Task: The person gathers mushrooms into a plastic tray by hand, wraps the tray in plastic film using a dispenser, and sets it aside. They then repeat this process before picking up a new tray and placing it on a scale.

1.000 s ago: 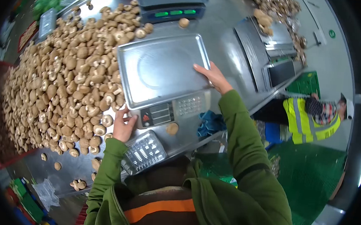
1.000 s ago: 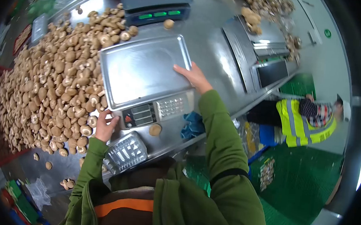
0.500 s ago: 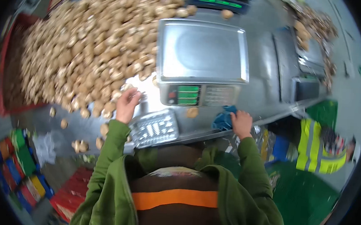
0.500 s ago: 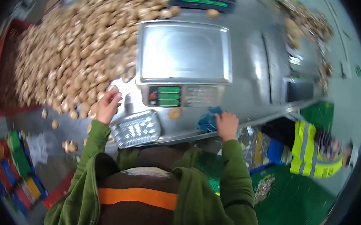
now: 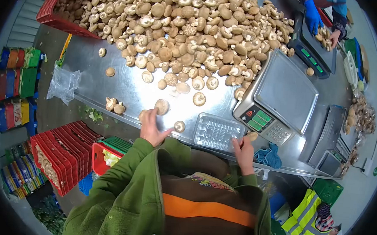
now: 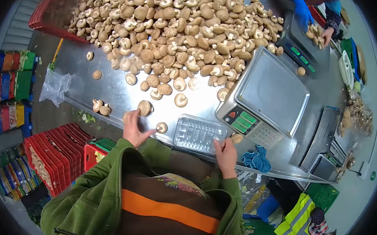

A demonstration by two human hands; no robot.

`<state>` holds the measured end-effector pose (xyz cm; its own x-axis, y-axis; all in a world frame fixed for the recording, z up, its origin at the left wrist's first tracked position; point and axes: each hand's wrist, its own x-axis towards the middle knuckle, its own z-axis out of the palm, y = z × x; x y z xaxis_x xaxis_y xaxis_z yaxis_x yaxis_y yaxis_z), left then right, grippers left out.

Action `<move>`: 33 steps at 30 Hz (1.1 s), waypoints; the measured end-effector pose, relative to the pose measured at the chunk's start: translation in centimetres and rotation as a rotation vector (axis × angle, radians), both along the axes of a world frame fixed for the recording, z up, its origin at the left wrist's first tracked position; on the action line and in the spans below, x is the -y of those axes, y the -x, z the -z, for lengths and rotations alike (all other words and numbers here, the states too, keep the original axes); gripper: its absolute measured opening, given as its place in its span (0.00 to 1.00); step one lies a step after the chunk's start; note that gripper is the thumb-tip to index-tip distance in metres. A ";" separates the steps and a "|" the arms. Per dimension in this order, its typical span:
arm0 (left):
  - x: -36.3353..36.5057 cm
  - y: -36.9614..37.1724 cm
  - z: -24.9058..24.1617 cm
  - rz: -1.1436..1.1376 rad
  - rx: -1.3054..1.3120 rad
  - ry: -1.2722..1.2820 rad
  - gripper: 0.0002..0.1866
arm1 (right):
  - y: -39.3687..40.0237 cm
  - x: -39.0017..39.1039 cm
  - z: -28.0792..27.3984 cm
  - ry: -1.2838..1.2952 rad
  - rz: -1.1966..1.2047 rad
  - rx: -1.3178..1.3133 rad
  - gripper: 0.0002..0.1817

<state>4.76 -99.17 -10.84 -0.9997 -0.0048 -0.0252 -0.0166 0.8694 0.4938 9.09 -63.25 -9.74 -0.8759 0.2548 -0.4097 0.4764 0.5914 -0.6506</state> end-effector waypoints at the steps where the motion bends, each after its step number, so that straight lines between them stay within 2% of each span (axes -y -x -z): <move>1: 0.1 -0.1 0.0 0.016 0.228 -0.120 0.56 | 0.0 0.6 0.4 -0.081 -0.010 -0.004 0.20; 2: -0.6 0.2 0.8 0.008 0.284 -0.103 0.65 | -0.5 0.4 1.5 0.031 0.068 -0.078 0.21; 3: -1.0 0.8 1.7 0.016 0.259 -0.154 0.64 | -0.7 0.4 1.5 0.018 0.058 -0.076 0.21; 5: -1.4 2.0 2.7 0.074 0.056 -0.079 0.59 | -0.5 0.5 1.4 0.028 0.133 -0.072 0.19; 6: -0.9 3.2 3.4 0.061 0.050 -0.090 0.59 | -0.6 0.5 1.9 0.020 0.134 -0.110 0.18; 8: 0.8 6.3 4.6 0.006 0.063 -0.107 0.51 | -0.6 0.4 2.2 0.037 0.147 -0.133 0.18; 9: 1.8 8.4 4.9 -0.038 0.017 -0.155 0.44 | -0.9 0.6 2.2 0.061 0.175 -0.152 0.18; 11: 3.8 10.7 4.2 0.026 -0.087 -0.267 0.40 | -1.2 0.7 2.5 0.048 0.178 -0.162 0.18; 14: 6.3 9.9 1.5 0.055 -0.093 -0.148 0.38 | -1.1 0.6 2.2 0.025 0.171 -0.166 0.16; 18: 9.8 4.3 1.0 0.095 -0.199 -0.002 0.39 | -1.4 -0.2 0.6 -0.088 0.129 -0.171 0.12; 19: 10.6 2.7 0.4 0.024 -0.172 0.048 0.40 | -0.7 0.5 -1.1 -0.095 0.136 -0.177 0.12; 21: 11.0 1.7 0.6 -0.039 -0.146 0.096 0.41 | 1.7 3.4 -5.1 0.141 0.528 -0.265 0.11; 22: 11.3 1.3 1.1 -0.056 -0.063 -0.045 0.40 | 3.0 4.6 -5.5 0.173 0.445 -0.254 0.11; 23: 11.5 1.2 1.5 -0.075 0.018 -0.186 0.39 | 5.2 7.9 -7.5 -0.001 0.309 -0.125 0.10; 25: 11.4 1.8 2.4 0.019 0.082 -0.243 0.37 | 8.4 13.5 -7.9 0.033 0.088 0.072 0.10; 26: 11.5 1.6 4.6 0.164 0.154 -0.303 0.35 | 7.8 14.6 -3.0 0.027 -0.085 -0.030 0.13; 27: 11.7 1.9 6.0 0.310 0.220 -0.358 0.33 | 8.7 17.5 -3.8 0.152 -0.101 0.213 0.15; 28: 11.6 1.9 6.1 0.313 0.215 -0.355 0.24 | 7.6 18.8 -2.1 0.163 -0.273 0.097 0.16; 29: 11.7 1.9 5.7 0.320 0.207 -0.354 0.24 | 6.5 19.3 0.5 0.275 -0.376 0.112 0.16; 31: 12.0 2.2 4.7 -0.160 0.205 -0.563 0.23 | 5.6 20.8 1.3 0.346 -0.150 0.471 0.17; 32: 13.4 2.1 7.3 -0.310 0.266 -0.652 0.23 | 5.7 21.2 1.9 0.380 -0.075 0.577 0.18; 33: 13.9 2.7 7.9 -0.383 0.329 -0.855 0.27 | 5.6 21.5 2.3 0.415 0.004 0.688 0.20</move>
